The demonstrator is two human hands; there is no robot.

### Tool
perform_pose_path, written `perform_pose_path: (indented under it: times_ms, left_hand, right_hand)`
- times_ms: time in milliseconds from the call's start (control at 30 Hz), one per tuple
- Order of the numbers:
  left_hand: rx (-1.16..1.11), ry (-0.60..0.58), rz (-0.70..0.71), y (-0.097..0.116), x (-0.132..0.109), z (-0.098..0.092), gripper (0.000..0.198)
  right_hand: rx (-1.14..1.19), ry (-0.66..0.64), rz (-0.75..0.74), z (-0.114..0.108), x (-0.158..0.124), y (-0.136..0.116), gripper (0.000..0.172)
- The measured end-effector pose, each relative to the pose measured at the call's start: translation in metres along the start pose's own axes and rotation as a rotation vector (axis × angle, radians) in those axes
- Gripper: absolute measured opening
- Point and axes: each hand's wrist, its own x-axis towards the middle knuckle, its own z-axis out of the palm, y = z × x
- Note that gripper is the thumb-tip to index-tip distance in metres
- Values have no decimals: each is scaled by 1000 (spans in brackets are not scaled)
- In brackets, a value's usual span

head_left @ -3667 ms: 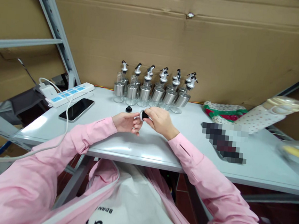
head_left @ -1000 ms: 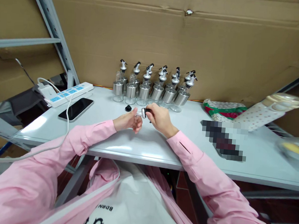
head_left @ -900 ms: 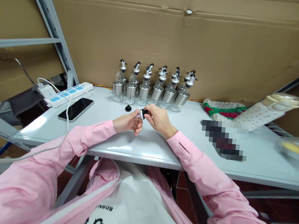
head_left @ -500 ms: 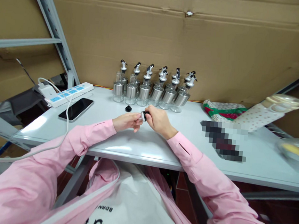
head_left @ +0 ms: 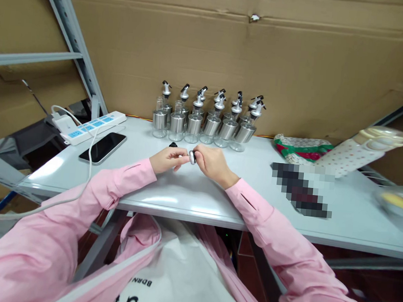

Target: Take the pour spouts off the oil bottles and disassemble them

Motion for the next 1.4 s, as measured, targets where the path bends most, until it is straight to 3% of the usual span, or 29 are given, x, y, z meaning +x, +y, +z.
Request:
perform_pose_path:
  times_ms: [100,200,367,500,633,767,1000,1167,1400]
  left_hand:
    - [313,71,78,1,-1,-5,32]
    - [461,113,146,-1,-1,-6,27]
    - [514,133,152,-3,1,-6,22]
    - [491,172,105,-4,0,-7,22]
    - [357,201,63,-7,-2,-7,31]
    - [6,174,-40,-10,-1,-6,43]
    - [-462,-46,-214,-13,7,0,56]
    - [-476,92,-160,-15,8,0,54]
    - [-471,-1,-151,-12,7,-1,53]
  right_hand:
    - [21,-68,57,3,0,1,42]
    - [79,-99,111,6,1,3,42]
    - [261,-137,201,10,3,3,48]
    - [357,-77,189,7,3,1,38]
    - [440,-5,151,0,3,-2,22]
    - [423,47,53,-1,2,-1,18]
    - [301,140,-57,1,3,3,21]
    - [308,147,-29,2,3,1,24]
    - [200,100,-34,4,4,2,23]
